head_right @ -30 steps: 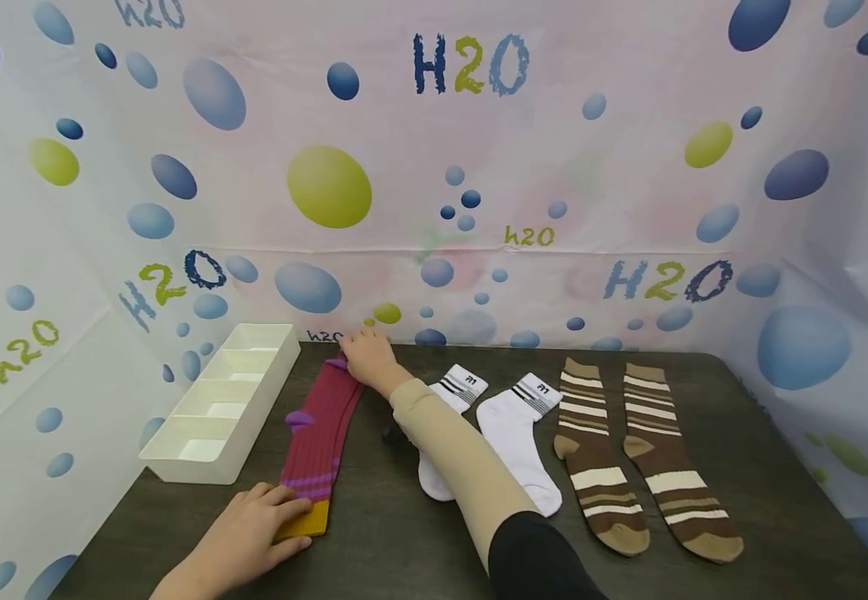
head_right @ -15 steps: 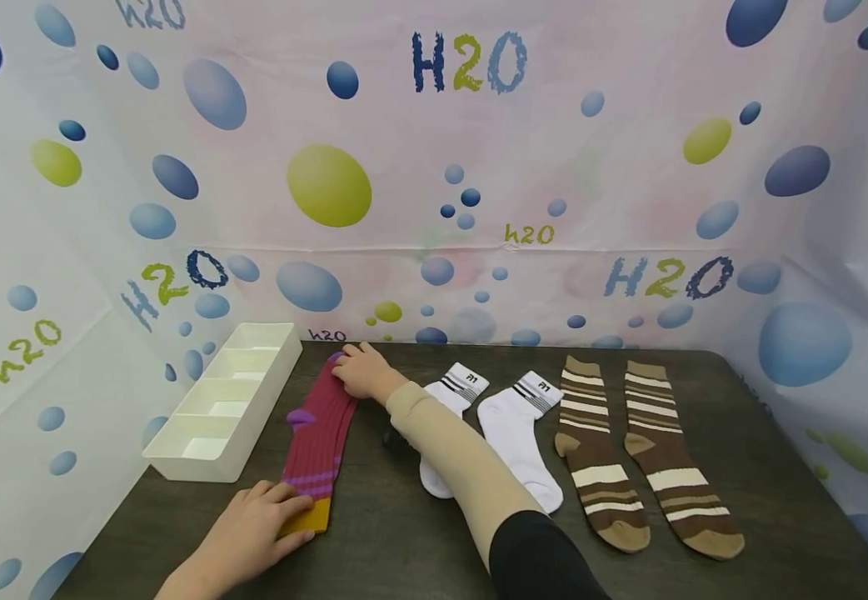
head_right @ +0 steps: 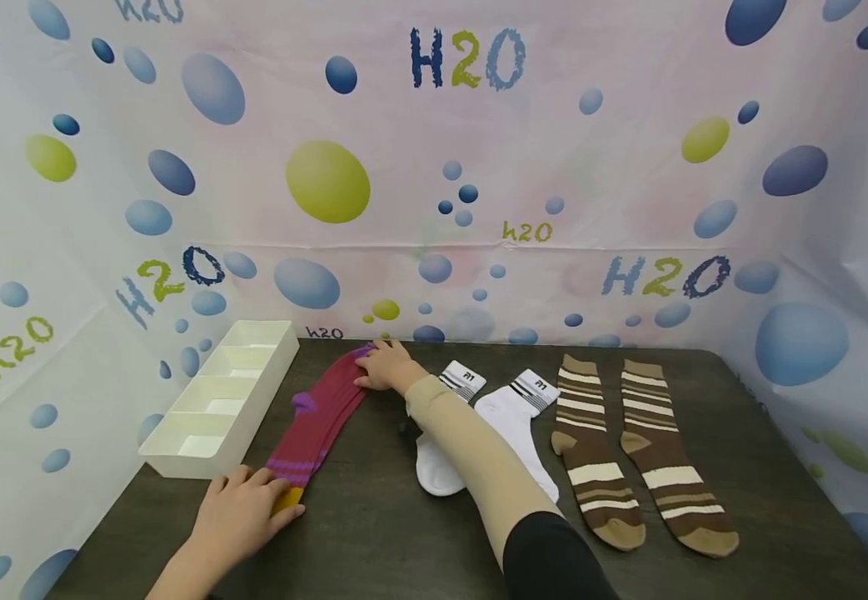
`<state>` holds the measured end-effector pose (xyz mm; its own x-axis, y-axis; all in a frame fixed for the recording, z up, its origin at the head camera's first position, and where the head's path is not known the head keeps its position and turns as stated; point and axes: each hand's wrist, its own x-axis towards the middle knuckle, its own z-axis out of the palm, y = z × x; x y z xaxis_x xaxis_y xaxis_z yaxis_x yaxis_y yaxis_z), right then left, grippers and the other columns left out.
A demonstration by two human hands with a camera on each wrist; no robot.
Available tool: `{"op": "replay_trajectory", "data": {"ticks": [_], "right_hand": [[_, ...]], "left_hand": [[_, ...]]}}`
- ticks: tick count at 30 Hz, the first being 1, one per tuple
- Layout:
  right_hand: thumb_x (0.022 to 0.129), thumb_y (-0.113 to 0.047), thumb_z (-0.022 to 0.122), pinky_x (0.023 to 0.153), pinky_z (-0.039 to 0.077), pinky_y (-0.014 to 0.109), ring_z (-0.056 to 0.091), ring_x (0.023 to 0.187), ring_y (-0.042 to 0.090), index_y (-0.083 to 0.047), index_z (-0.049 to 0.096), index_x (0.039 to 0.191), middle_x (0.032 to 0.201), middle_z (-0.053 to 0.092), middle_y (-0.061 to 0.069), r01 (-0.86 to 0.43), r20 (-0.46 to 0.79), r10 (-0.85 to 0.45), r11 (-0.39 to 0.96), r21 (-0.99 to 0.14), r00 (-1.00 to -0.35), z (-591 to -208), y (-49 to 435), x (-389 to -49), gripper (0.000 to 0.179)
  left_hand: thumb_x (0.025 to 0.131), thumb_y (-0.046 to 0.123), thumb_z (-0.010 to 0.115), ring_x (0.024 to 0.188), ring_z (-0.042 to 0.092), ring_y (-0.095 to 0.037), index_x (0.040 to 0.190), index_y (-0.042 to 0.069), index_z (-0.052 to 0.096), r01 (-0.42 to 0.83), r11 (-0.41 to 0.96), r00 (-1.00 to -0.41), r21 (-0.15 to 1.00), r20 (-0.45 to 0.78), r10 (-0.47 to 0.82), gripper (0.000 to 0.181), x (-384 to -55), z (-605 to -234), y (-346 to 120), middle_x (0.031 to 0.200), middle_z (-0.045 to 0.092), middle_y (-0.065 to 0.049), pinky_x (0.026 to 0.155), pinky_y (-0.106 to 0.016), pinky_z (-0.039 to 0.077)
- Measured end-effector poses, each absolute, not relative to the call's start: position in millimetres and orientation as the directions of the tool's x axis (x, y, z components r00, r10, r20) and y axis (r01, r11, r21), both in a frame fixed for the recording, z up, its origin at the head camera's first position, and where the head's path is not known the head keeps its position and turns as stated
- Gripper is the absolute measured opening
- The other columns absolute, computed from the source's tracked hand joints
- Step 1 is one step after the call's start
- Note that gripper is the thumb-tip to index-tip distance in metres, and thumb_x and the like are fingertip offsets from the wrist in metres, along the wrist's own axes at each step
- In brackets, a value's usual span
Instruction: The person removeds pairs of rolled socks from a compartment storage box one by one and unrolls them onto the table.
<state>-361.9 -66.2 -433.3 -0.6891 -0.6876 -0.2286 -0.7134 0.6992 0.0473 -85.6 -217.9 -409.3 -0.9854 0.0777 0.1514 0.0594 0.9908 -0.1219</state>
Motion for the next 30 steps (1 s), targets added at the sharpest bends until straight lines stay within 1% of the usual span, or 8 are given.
{"op": "replay_trajectory", "data": {"ticks": [5,8,11,15,21,26,30], "right_hand": [[0.1,-0.054,0.04,0.121,0.019,0.048,0.023,0.15,0.023,-0.031,0.04,0.149,0.155,0.041,-0.005,-0.697,-0.229,-0.677,0.717,0.011,-0.699,-427.8,-52.5,-361.5,0.054],[0.1,-0.054,0.04,0.121,0.02,0.048,0.024,0.149,0.024,-0.031,0.041,0.148,0.155,0.041,-0.005,-0.693,-0.233,-0.672,0.721,0.008,-0.703,-426.2,-46.7,-359.4,0.053],[0.1,-0.054,0.041,0.119,0.022,0.049,0.026,0.149,0.025,-0.03,0.042,0.148,0.154,0.042,-0.004,-0.696,-0.227,-0.676,0.718,0.01,-0.701,-426.0,-42.8,-356.9,0.054],[0.1,-0.055,0.041,0.118,0.025,0.048,0.027,0.148,0.024,-0.03,0.043,0.147,0.153,0.043,-0.004,-0.695,-0.223,-0.675,0.719,0.013,-0.703,-426.1,-39.2,-352.9,0.054],[0.099,-0.058,0.04,0.118,0.025,0.047,0.027,0.149,0.023,-0.03,0.043,0.147,0.153,0.044,-0.004,-0.69,-0.222,-0.671,0.723,0.016,-0.708,-426.8,-34.6,-346.9,0.056],[0.097,-0.061,0.04,0.119,0.025,0.047,0.026,0.149,0.023,-0.029,0.043,0.147,0.153,0.044,-0.004,-0.689,-0.234,-0.665,0.724,0.027,-0.709,-426.6,-30.2,-340.3,0.059],[0.096,-0.064,0.038,0.119,0.025,0.045,0.026,0.149,0.022,-0.03,0.042,0.148,0.153,0.044,-0.006,-0.691,-0.25,-0.661,0.721,0.048,-0.708,-423.4,-27.6,-331.6,0.062]], "left_hand": [[0.073,0.051,0.079,0.074,0.054,-0.028,0.071,0.008,0.066,0.02,0.987,-0.972,-0.157,0.228,0.056,0.045,-99.3,-407.3,-222.8,0.076,0.063,-0.008,0.064,-0.043,0.042],[0.072,0.048,0.08,0.072,0.053,-0.03,0.067,0.005,0.063,-0.003,0.987,-0.968,-0.162,0.249,0.038,0.046,-109.0,-407.3,-228.4,0.075,0.063,-0.011,0.063,-0.044,0.043],[0.073,0.044,0.081,0.072,0.052,-0.031,0.065,0.003,0.062,-0.019,0.989,-0.97,-0.147,0.243,0.018,0.046,-117.8,-407.4,-234.7,0.075,0.062,-0.012,0.064,-0.045,0.045],[0.076,0.04,0.08,0.073,0.052,-0.032,0.068,0.001,0.062,-0.031,0.994,-0.978,-0.109,0.207,-0.008,0.043,-127.0,-406.4,-242.1,0.075,0.06,-0.014,0.066,-0.047,0.046],[0.079,0.036,0.078,0.079,0.054,-0.037,0.079,-0.003,0.067,-0.067,0.996,-0.985,-0.065,0.163,-0.055,0.04,-139.5,-404.1,-250.8,0.079,0.06,-0.019,0.07,-0.052,0.047],[0.08,0.036,0.076,0.082,0.055,-0.038,0.083,-0.005,0.068,-0.072,0.996,-0.991,-0.055,0.118,-0.065,0.042,-151.3,-405.8,-253.1,0.083,0.062,-0.02,0.074,-0.053,0.047],[0.082,0.034,0.075,0.087,0.054,-0.039,0.087,-0.006,0.069,-0.08,0.995,-0.994,-0.052,0.08,-0.075,0.041,-165.0,-406.1,-252.0,0.086,0.06,-0.021,0.078,-0.053,0.047]]}}
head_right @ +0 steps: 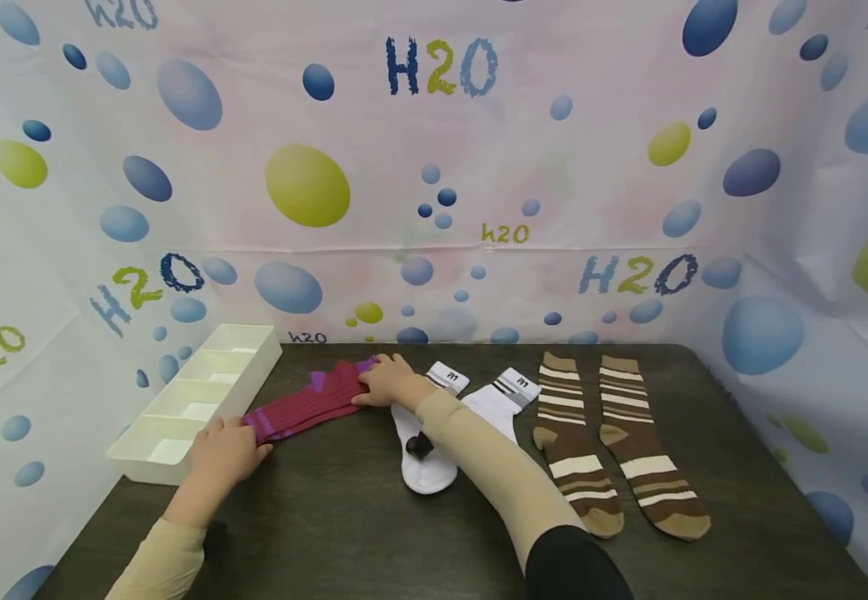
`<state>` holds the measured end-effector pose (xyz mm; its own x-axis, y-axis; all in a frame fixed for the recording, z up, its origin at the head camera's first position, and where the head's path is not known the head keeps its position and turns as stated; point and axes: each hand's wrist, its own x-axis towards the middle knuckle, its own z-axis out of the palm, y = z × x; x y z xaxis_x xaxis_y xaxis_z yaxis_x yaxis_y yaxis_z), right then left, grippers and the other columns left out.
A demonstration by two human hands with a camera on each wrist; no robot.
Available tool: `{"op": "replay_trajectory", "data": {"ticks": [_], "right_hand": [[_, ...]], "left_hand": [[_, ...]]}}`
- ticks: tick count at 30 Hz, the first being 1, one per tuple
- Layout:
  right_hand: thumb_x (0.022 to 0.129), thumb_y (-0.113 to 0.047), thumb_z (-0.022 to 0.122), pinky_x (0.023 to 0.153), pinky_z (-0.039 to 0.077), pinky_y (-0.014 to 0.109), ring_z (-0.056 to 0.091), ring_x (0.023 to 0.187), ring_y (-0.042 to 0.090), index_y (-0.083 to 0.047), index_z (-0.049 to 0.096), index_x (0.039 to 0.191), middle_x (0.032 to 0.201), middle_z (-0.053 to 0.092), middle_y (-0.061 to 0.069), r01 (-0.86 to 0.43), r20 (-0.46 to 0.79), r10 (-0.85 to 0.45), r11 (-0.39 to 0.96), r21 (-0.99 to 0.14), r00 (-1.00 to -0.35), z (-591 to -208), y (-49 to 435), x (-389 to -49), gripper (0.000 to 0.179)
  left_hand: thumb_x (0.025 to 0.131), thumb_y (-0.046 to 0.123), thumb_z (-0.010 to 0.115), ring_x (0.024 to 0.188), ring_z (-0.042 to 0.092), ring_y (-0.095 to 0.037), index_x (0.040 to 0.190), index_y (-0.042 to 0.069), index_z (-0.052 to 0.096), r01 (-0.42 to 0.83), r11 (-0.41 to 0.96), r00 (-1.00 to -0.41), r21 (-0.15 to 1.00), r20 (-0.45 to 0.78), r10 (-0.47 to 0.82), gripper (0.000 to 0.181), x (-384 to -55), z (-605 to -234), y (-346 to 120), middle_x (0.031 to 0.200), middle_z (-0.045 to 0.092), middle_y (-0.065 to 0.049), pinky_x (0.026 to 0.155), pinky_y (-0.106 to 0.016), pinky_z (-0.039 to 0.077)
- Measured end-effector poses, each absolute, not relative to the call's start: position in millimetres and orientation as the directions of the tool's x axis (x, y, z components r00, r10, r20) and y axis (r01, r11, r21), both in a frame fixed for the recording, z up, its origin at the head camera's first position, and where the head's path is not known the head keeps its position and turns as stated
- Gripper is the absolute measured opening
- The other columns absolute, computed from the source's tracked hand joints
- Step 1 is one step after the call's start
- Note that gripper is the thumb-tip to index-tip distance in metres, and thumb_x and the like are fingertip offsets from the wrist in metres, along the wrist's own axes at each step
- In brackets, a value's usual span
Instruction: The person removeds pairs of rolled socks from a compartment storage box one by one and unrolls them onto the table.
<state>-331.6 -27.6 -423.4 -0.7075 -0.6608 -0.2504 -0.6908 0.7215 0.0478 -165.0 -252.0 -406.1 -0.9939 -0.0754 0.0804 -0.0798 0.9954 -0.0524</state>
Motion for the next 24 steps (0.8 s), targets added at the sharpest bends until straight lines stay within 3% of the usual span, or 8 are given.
{"op": "replay_trajectory", "data": {"ticks": [6,10,16,24], "right_hand": [[0.093,-0.069,0.038,0.117,0.028,0.043,0.034,0.143,0.021,-0.031,0.048,0.144,0.147,0.05,-0.007,-0.723,-0.231,-0.692,0.685,0.089,-0.684,-419.2,-27.7,-313.3,0.065],[0.092,-0.071,0.039,0.113,0.032,0.042,0.039,0.138,0.02,-0.032,0.053,0.14,0.142,0.056,-0.009,-0.756,-0.205,-0.729,0.643,0.123,-0.654,-420.2,-25.9,-298.6,0.063],[0.091,-0.072,0.041,0.111,0.033,0.039,0.041,0.133,0.018,-0.035,0.053,0.138,0.136,0.06,-0.011,-0.795,-0.193,-0.771,0.591,0.137,-0.607,-418.0,-18.3,-275.4,0.061],[0.089,-0.072,0.045,0.106,0.037,0.037,0.044,0.128,0.014,-0.035,0.057,0.134,0.126,0.065,-0.012,-0.851,-0.198,-0.828,0.509,0.127,-0.525,-408.6,-6.2,-244.7,0.06]], "left_hand": [[0.089,0.017,0.06,0.098,0.047,-0.04,0.087,-0.006,0.07,-0.072,0.997,-0.997,-0.041,0.027,-0.071,0.025,-191.3,-404.3,-252.0,0.094,0.056,-0.023,0.084,-0.055,0.043],[0.09,0.005,0.048,0.101,0.045,-0.04,0.086,-0.004,0.069,-0.065,0.997,-0.998,-0.03,-0.011,-0.065,0.024,-208.5,-406.0,-254.3,0.1,0.054,-0.025,0.086,-0.056,0.04],[0.093,0.006,0.046,0.101,0.041,-0.04,0.086,-0.002,0.068,-0.013,0.996,-1.0,-0.086,0.0,-0.013,0.024,-234.8,-406.4,-261.4,0.099,0.051,-0.024,0.084,-0.055,0.034],[0.088,0.006,0.051,0.106,0.037,-0.041,0.083,0.001,0.069,0.045,0.993,-0.998,-0.106,-0.049,0.04,0.019,-267.4,-400.7,-269.2,0.1,0.051,-0.022,0.089,-0.057,0.027]]}}
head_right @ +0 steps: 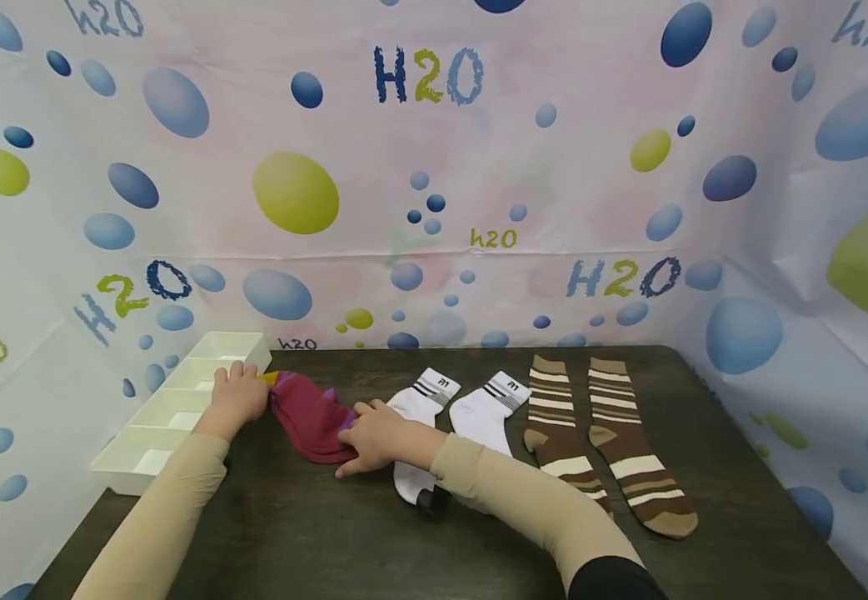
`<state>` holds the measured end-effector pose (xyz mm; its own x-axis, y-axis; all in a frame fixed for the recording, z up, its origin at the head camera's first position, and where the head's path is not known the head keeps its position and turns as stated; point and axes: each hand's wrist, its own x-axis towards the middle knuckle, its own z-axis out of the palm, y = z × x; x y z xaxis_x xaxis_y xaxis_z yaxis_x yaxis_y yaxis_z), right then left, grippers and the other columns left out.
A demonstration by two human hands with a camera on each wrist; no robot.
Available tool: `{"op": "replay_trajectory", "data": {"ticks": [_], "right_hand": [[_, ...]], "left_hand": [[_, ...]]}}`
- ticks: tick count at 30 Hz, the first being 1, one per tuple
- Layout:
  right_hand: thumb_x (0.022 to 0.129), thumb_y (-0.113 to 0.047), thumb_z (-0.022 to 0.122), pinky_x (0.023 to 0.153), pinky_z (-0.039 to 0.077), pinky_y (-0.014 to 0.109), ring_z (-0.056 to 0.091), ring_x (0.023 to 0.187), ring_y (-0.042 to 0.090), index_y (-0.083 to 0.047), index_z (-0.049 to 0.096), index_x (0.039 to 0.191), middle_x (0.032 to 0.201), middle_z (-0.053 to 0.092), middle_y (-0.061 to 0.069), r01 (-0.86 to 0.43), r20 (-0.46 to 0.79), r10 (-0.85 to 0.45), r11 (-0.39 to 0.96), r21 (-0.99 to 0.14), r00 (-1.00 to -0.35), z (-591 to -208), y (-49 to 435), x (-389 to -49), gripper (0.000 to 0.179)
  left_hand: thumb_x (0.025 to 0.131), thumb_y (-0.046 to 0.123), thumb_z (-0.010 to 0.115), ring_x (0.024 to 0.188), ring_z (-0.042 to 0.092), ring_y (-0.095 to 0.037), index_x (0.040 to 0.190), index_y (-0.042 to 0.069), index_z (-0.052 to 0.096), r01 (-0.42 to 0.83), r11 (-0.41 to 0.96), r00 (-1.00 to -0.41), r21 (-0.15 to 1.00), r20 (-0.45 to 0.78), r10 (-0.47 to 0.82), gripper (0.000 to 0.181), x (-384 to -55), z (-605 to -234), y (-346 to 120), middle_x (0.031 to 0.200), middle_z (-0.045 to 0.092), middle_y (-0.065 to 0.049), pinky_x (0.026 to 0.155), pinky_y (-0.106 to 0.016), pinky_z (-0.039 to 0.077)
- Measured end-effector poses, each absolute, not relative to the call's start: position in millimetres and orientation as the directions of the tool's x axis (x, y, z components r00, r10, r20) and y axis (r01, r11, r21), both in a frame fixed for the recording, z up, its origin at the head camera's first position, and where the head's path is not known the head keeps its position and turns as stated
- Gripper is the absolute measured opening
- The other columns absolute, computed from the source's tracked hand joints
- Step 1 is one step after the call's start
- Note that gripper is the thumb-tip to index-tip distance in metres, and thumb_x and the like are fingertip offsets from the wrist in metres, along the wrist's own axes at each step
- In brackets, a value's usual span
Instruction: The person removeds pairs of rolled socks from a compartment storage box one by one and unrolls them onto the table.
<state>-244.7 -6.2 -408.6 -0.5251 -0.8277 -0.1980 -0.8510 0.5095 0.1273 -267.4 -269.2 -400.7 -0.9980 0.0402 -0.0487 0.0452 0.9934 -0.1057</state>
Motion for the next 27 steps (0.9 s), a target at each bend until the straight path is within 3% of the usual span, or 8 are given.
{"op": "replay_trajectory", "data": {"ticks": [3,8,13,19,27], "right_hand": [[0.088,-0.072,0.047,0.106,0.037,0.037,0.044,0.129,0.014,-0.034,0.059,0.131,0.122,0.066,-0.013,-0.866,-0.2,-0.843,0.481,0.135,-0.499,-406.4,-4.1,-235.4,0.059],[0.087,-0.072,0.049,0.104,0.039,0.035,0.045,0.127,0.011,-0.034,0.061,0.128,0.12,0.067,-0.016,-0.888,-0.209,-0.863,0.437,0.147,-0.459,-404.0,-4.2,-222.9,0.057],[0.087,-0.071,0.05,0.103,0.041,0.035,0.047,0.124,0.01,-0.033,0.061,0.129,0.12,0.067,-0.016,-0.911,-0.214,-0.887,0.387,0.142,-0.41,-400.2,-3.4,-208.6,0.058],[0.088,-0.07,0.049,0.107,0.039,0.034,0.046,0.13,0.01,-0.032,0.057,0.135,0.126,0.064,-0.017,-0.931,-0.218,-0.905,0.346,0.118,-0.365,-399.7,0.3,-192.2,0.061],[0.089,-0.068,0.05,0.107,0.04,0.033,0.046,0.135,0.011,-0.031,0.055,0.138,0.134,0.06,-0.017,-0.946,-0.193,-0.928,0.3,0.127,-0.32,-400.5,0.2,-172.1,0.061]], "left_hand": [[0.09,0.015,0.049,0.109,0.036,-0.041,0.09,0.002,0.07,0.023,0.997,-0.996,-0.069,-0.086,0.017,0.025,-278.7,-403.0,-270.2,0.107,0.053,-0.023,0.092,-0.059,0.026],[0.096,0.042,0.045,0.113,0.039,-0.042,0.105,0.001,0.071,0.005,0.998,-0.992,-0.064,-0.122,-0.003,0.05,-293.8,-405.9,-265.9,0.119,0.057,-0.025,0.096,-0.059,0.026],[0.087,0.065,0.055,0.108,0.041,-0.038,0.107,0.0,0.071,0.032,0.993,-0.989,-0.117,-0.148,0.014,0.07,-300.8,-410.6,-260.4,0.122,0.06,-0.023,0.092,-0.054,0.029],[0.082,0.069,0.059,0.108,0.041,-0.037,0.116,0.003,0.068,0.064,0.992,-0.989,-0.109,-0.14,0.048,0.075,-307.3,-413.2,-260.8,0.123,0.06,-0.02,0.091,-0.053,0.028],[0.085,0.069,0.056,0.13,0.037,-0.043,0.138,0.01,0.054,0.18,0.978,-0.978,-0.107,-0.13,0.166,0.08,-315.2,-414.5,-258.6,0.139,0.054,-0.019,0.1,-0.056,0.029]]}}
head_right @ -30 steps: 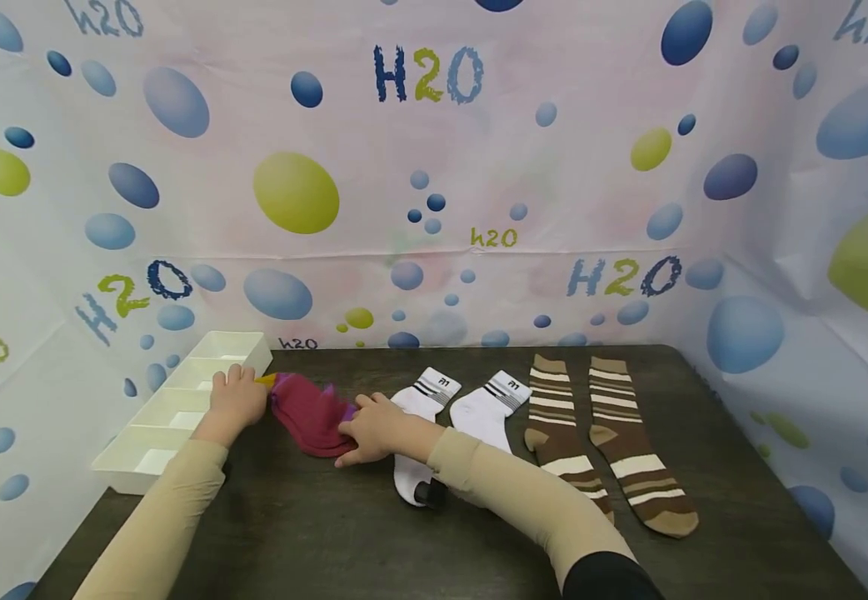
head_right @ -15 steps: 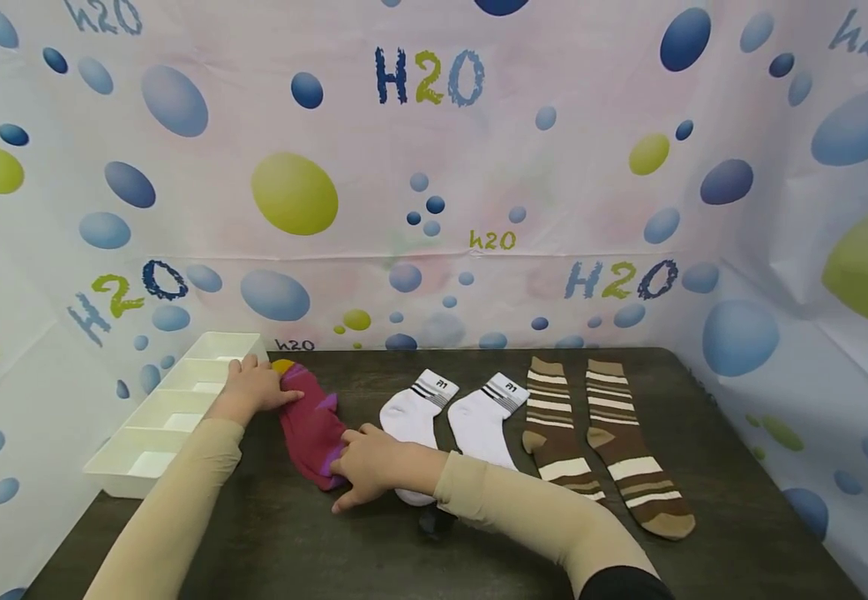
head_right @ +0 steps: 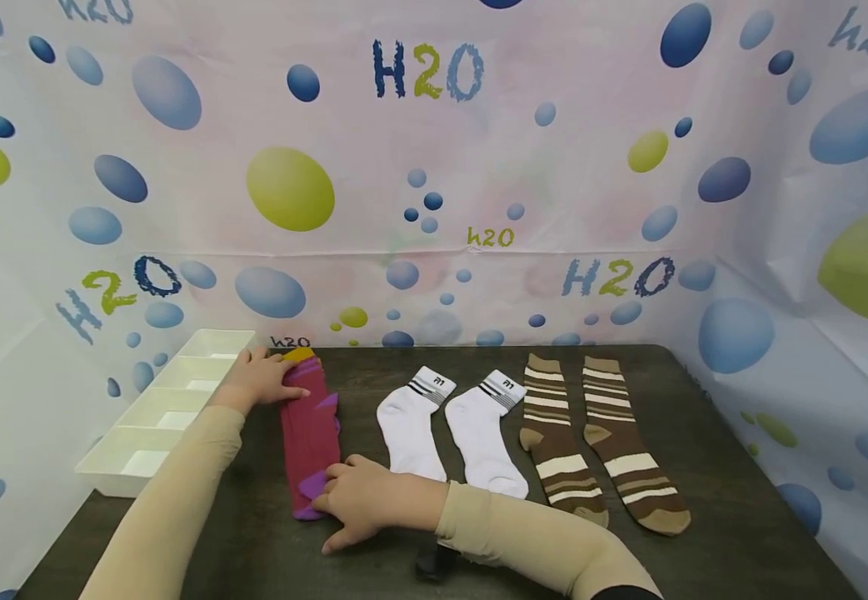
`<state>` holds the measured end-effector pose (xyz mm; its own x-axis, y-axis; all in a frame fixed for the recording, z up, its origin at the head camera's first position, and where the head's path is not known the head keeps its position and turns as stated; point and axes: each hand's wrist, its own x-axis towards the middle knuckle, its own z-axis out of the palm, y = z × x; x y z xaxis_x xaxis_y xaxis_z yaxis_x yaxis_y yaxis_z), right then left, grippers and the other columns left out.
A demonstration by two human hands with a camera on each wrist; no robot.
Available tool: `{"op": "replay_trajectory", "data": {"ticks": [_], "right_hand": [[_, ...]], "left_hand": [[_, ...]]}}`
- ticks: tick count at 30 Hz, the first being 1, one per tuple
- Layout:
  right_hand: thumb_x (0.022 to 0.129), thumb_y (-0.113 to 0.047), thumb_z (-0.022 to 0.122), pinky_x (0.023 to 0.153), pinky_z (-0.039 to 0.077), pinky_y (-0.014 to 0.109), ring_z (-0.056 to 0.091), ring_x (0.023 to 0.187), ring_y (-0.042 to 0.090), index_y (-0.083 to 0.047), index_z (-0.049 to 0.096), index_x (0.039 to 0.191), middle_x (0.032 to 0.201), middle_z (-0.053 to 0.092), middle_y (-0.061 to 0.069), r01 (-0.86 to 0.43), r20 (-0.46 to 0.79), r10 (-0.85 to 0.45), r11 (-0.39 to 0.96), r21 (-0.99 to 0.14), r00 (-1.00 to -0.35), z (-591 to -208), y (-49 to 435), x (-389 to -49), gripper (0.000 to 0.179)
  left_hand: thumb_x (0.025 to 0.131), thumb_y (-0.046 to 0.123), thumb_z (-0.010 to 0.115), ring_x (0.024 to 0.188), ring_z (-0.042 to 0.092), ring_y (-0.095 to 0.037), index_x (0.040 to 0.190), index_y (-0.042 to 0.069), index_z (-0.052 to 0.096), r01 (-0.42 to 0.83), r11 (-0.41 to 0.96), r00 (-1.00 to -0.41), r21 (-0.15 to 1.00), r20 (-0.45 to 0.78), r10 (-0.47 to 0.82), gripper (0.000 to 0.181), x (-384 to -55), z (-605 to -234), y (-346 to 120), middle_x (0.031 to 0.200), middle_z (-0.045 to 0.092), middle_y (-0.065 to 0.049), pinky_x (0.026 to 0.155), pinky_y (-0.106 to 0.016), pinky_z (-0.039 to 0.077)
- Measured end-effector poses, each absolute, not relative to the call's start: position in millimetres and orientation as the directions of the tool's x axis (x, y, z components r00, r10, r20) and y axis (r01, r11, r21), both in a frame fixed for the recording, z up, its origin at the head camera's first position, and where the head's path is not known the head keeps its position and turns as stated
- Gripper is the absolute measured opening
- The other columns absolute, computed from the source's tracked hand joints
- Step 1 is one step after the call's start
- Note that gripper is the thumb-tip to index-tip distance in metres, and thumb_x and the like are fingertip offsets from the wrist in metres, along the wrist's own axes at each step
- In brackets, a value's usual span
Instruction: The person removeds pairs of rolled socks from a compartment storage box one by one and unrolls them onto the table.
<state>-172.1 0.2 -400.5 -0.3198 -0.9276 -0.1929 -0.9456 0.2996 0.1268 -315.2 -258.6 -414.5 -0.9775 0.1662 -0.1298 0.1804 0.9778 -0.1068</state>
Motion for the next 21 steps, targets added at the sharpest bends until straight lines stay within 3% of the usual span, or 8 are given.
{"op": "replay_trajectory", "data": {"ticks": [4,10,21], "right_hand": [[0.09,-0.067,0.05,0.105,0.043,0.032,0.049,0.133,0.012,-0.03,0.054,0.138,0.134,0.059,-0.016,-0.949,-0.173,-0.935,0.291,0.123,-0.309,-401.7,-2.9,-164.3,0.061],[0.09,-0.066,0.051,0.091,0.05,0.029,0.058,0.119,0.01,-0.029,0.055,0.136,0.132,0.06,-0.013,-0.952,-0.151,-0.942,0.287,0.105,-0.301,-404.9,-6.3,-152.9,0.059],[0.09,-0.068,0.05,0.083,0.046,0.027,0.055,0.11,0.006,-0.032,0.052,0.139,0.135,0.057,-0.016,-0.943,-0.147,-0.935,0.303,0.141,-0.322,-411.6,-14.7,-137.2,0.061]], "left_hand": [[0.086,0.068,0.054,0.136,0.032,-0.047,0.141,0.013,0.052,0.244,0.964,-0.962,-0.11,-0.152,0.226,0.078,-317.5,-414.5,-253.3,0.143,0.051,-0.02,0.106,-0.062,0.026],[0.087,0.07,0.051,0.14,0.03,-0.046,0.143,0.018,0.05,0.294,0.948,-0.947,-0.125,-0.171,0.271,0.077,-322.5,-416.1,-238.8,0.145,0.05,-0.017,0.11,-0.065,0.023],[0.086,0.071,0.05,0.139,0.032,-0.042,0.143,0.022,0.05,0.38,0.911,-0.923,-0.158,-0.131,0.362,0.075,-330.8,-429.9,-213.6,0.142,0.053,-0.011,0.108,-0.061,0.025]]}}
